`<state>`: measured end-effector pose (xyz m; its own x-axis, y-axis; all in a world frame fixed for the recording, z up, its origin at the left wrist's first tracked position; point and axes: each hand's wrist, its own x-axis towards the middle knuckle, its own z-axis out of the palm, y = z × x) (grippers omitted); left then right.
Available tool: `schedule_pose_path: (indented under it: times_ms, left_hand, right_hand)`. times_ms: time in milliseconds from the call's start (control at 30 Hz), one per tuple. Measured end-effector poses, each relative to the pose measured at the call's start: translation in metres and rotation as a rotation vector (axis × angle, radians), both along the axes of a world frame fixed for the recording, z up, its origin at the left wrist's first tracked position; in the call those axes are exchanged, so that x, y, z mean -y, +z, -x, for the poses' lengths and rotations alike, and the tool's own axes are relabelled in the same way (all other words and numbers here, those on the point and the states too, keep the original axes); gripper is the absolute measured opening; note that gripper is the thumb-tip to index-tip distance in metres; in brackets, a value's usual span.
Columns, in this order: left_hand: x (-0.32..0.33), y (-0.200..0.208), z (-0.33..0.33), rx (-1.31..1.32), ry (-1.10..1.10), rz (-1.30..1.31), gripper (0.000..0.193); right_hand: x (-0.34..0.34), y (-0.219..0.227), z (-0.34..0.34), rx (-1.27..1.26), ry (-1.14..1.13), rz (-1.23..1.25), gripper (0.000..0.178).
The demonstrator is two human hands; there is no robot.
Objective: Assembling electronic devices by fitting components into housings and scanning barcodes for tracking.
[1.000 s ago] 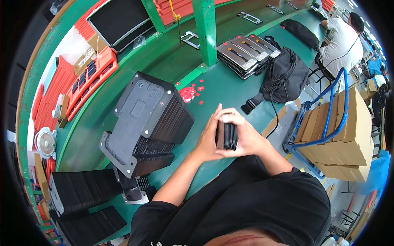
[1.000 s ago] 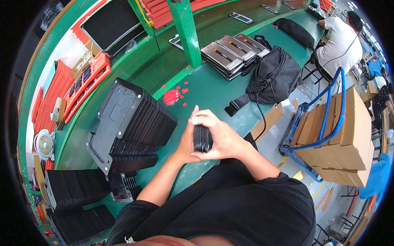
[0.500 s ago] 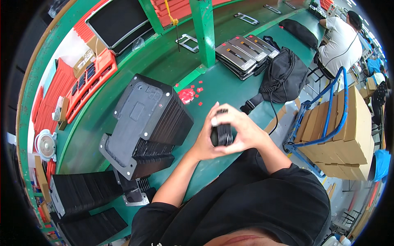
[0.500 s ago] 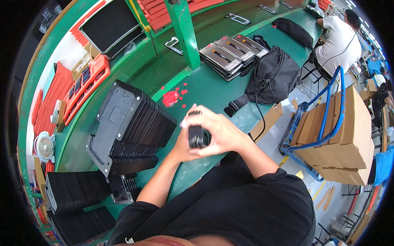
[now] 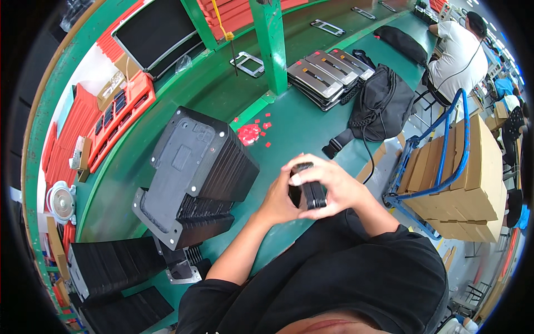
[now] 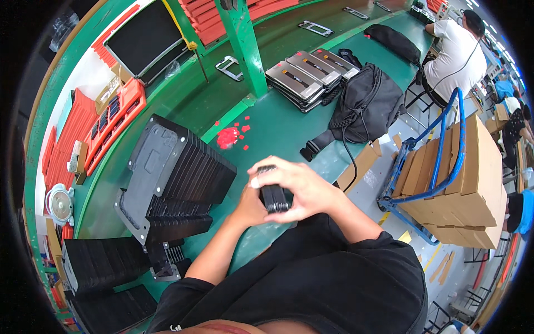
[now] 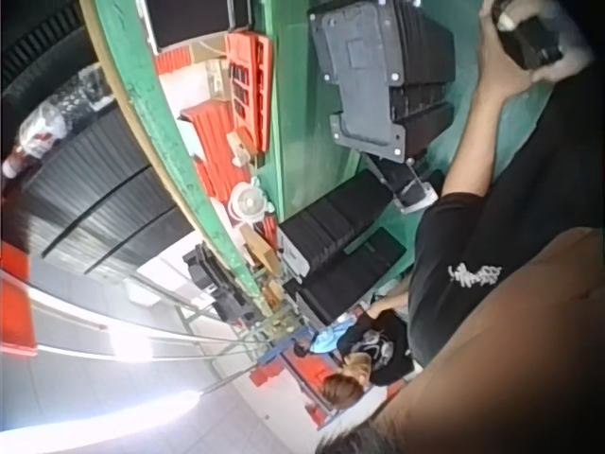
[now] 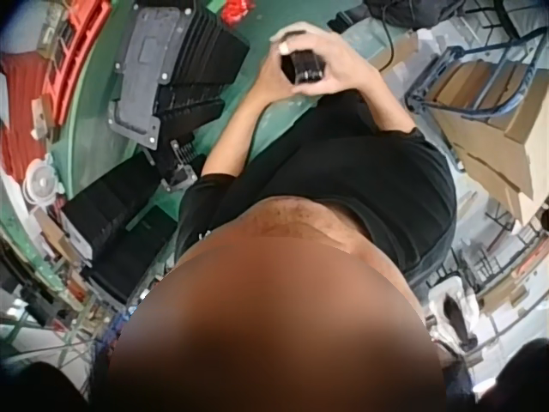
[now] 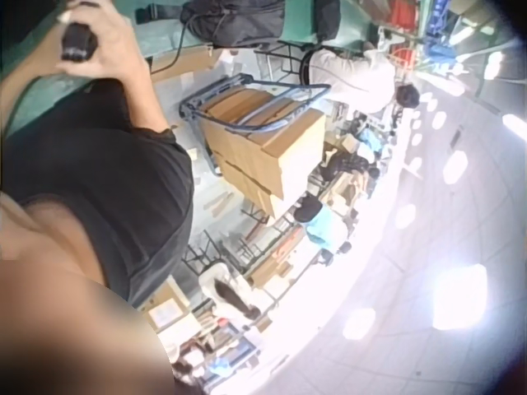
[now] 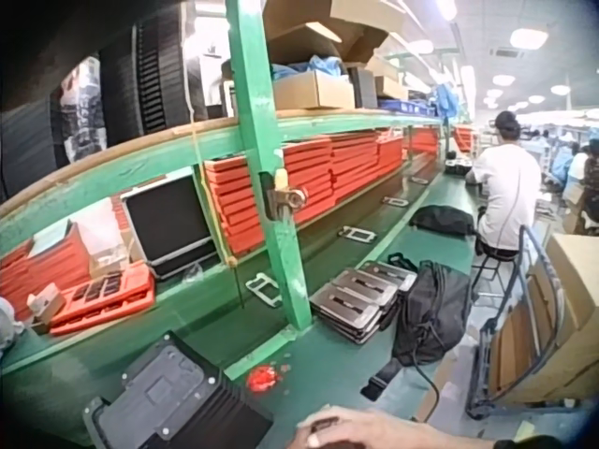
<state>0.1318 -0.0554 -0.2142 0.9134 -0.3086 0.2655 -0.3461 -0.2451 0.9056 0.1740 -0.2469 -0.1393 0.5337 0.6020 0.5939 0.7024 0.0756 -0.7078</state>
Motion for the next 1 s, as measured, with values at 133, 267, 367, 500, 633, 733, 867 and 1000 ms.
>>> schedule_pose_path:
  times_ms: [133,267,367,500,633,733,867,1000]
  left_hand:
    - [-0.003,-0.003,-0.001,-0.024,-0.053,-0.025,0.100]
    - [0.001,0.001,0.001,-0.079,-0.017,0.240,0.110]
    - [-0.004,-0.006,0.000,0.115,-0.071,-0.116,0.108]
    - [0.003,0.011,0.000,-0.162,0.012,0.101,0.106]
    - [-0.006,-0.006,0.000,0.053,-0.056,-0.118,0.104]
    - [-0.007,-0.006,0.001,-0.009,-0.026,-0.061,0.104]
    - [-0.002,-0.002,0.003,-0.047,0.009,-0.052,0.105]
    - [-0.003,-0.008,-0.002,0.102,-0.035,-0.128,0.108]
  right_hand:
    - [-0.007,-0.001,0.001,-0.007,0.008,0.018,0.074]
    - [-0.015,-0.001,0.000,-0.114,-0.063,-0.032,0.074]
    - [-0.012,0.010,0.002,0.017,0.087,0.056,0.073]
    - [-0.010,-0.009,-0.003,-0.141,-0.061,-0.083,0.073]
    - [-0.011,0.008,0.003,-0.037,0.062,0.063,0.073]
    - [-0.011,0.005,0.002,-0.053,0.020,0.047,0.073]
    - [-0.009,0.005,-0.002,-0.064,0.042,0.026,0.073]
    - [-0.009,0.006,0.001,-0.049,0.098,0.021,0.072]
